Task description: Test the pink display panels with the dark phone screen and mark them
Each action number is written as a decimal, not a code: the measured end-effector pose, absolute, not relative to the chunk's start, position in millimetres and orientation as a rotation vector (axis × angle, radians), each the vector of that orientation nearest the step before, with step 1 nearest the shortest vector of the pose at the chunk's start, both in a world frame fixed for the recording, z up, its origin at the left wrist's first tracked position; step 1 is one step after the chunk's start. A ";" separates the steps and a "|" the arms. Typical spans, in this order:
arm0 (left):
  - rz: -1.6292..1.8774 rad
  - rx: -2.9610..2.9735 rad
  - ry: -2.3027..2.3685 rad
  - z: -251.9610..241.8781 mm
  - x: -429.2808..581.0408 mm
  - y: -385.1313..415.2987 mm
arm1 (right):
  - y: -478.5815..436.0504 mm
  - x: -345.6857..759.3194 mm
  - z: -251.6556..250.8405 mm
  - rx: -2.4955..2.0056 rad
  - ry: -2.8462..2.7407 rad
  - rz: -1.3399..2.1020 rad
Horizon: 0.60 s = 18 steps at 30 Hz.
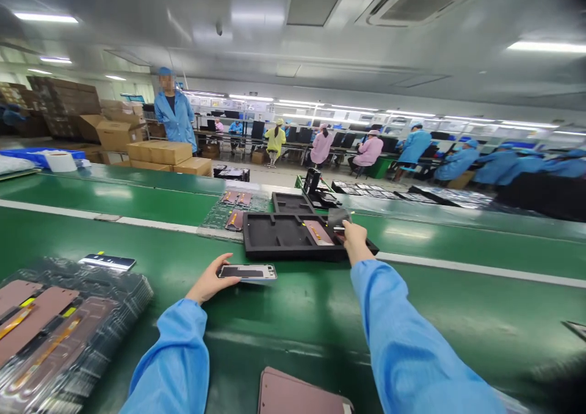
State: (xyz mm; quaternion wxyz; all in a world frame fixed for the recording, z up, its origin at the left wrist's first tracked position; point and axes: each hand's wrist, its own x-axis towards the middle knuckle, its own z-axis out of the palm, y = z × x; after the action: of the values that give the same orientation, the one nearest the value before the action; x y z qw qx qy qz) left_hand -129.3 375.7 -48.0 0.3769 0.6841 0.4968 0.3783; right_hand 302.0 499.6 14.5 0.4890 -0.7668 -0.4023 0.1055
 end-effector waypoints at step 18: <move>0.964 1.562 1.068 -59.8 -110.2 371.8 | 509.2 241.3 -32.1 -2.240 -1.633 0.071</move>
State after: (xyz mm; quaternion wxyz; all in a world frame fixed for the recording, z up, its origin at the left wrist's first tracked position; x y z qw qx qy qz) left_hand -110.2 371.8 -59.8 0.4874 0.6422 0.4392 0.3964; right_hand 241.3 509.2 -32.1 0.1833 -0.7942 -0.5789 0.0251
